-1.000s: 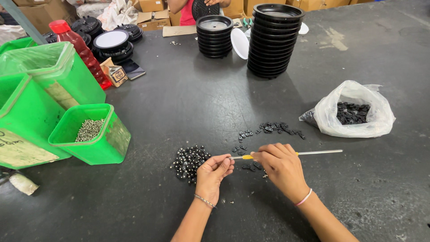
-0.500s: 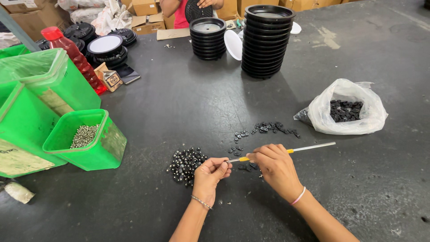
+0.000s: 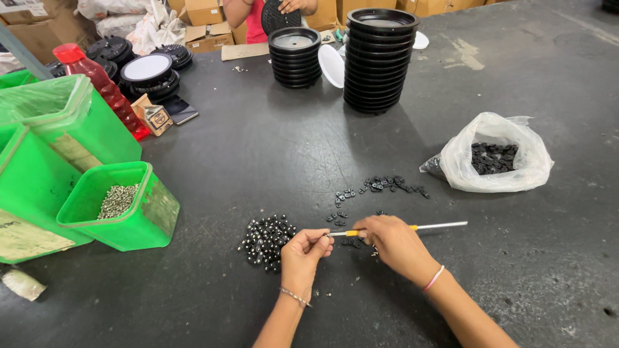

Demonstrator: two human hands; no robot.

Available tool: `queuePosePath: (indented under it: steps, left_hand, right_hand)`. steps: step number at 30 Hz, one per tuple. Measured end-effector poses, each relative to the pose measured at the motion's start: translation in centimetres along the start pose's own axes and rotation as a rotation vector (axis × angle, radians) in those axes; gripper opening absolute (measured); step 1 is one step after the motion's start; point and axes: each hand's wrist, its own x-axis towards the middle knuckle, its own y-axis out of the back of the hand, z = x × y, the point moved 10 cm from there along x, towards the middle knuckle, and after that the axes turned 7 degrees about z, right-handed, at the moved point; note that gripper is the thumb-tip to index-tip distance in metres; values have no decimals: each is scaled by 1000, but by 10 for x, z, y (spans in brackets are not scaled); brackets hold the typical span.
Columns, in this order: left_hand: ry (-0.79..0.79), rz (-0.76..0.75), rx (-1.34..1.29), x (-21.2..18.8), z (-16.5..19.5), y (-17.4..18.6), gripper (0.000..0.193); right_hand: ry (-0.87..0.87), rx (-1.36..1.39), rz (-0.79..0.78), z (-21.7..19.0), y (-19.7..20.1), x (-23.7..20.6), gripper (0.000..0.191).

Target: The person picks small metal screws from a pile on the worktable, picks a black plastic fitting, presses the screw into the fitting by hand to join the two parts, and places the assembled unit onto a growing pile, repeating this cycle throughout the episode.

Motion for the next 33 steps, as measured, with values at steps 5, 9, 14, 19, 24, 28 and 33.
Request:
queuePosePath:
  steps: [5,9,14,19,24,28,33]
  left_hand:
    - [-33,41,-26,-1,1,0,17]
    - [-31,37,8,-3,1,0,17]
    - [-23,43,-19,-1,1,1,17]
    - [-45,72,-24,-1,0,3,16]
    - [-45,49,-6,-2,-2,-1,16]
    - [-52,59,-4,-2,0,1,16]
    - [-41,57,-20,-3,0,0,16]
  right_hand:
    - [-101,149,-8,7,1,-2,18]
    - [-94,42,-17,10,-2,-3,10]
    - [-4,-50,11,4,-4,-1,16]
    - [-87,162,24,6,2,-2,16]
    - [-19,-4,26,1,6,-1,11]
    - [13,-101,17,-2,4,1,8]
    - [-88,174,18,7,7,0,19]
